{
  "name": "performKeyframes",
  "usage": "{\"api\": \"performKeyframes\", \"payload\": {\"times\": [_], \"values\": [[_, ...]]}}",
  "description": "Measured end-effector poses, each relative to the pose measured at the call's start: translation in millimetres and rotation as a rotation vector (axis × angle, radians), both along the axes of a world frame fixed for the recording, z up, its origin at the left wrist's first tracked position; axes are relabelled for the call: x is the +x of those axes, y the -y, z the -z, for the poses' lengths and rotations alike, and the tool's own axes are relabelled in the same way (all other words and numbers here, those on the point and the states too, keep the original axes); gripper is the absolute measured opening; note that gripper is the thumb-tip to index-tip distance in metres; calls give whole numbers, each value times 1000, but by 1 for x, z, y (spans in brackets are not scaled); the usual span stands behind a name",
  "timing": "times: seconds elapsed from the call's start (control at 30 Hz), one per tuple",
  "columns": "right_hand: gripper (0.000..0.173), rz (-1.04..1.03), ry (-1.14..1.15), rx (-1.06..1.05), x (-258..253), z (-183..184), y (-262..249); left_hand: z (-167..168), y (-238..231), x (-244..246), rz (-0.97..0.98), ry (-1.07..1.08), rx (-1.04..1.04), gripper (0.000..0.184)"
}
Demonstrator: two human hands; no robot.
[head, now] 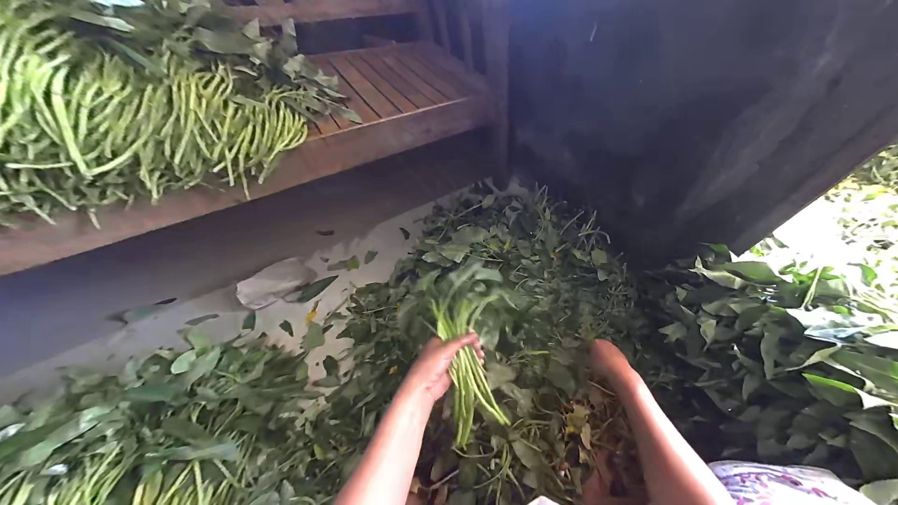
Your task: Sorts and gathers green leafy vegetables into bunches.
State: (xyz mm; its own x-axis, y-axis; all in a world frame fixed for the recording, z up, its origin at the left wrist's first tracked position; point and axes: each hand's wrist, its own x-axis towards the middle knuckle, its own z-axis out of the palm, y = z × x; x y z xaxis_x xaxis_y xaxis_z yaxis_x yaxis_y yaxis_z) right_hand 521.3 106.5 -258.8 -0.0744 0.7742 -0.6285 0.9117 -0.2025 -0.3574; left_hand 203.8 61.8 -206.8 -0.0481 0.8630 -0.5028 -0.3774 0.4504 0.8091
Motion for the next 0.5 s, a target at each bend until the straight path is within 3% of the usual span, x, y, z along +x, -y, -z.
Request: {"api": "performKeyframes", "payload": {"times": [0.07,0.17,0.23,0.37,0.5], "values": [[40,-2,236,88,6,29,10,2,-6,-16,-155,54,37,13],[39,-85,326,170,2,56,25,6,-10,-30,-319,99,21,13],[34,-134,345,147,1,52,27,10,-10,-33,-361,118,7,12],[32,-187,345,-36,-6,-28,17,8,-10,-40,-446,203,6,13],[30,-209,-23,-19,23,-93,-1,-4,-9,-44,-507,261,69,16]]}}
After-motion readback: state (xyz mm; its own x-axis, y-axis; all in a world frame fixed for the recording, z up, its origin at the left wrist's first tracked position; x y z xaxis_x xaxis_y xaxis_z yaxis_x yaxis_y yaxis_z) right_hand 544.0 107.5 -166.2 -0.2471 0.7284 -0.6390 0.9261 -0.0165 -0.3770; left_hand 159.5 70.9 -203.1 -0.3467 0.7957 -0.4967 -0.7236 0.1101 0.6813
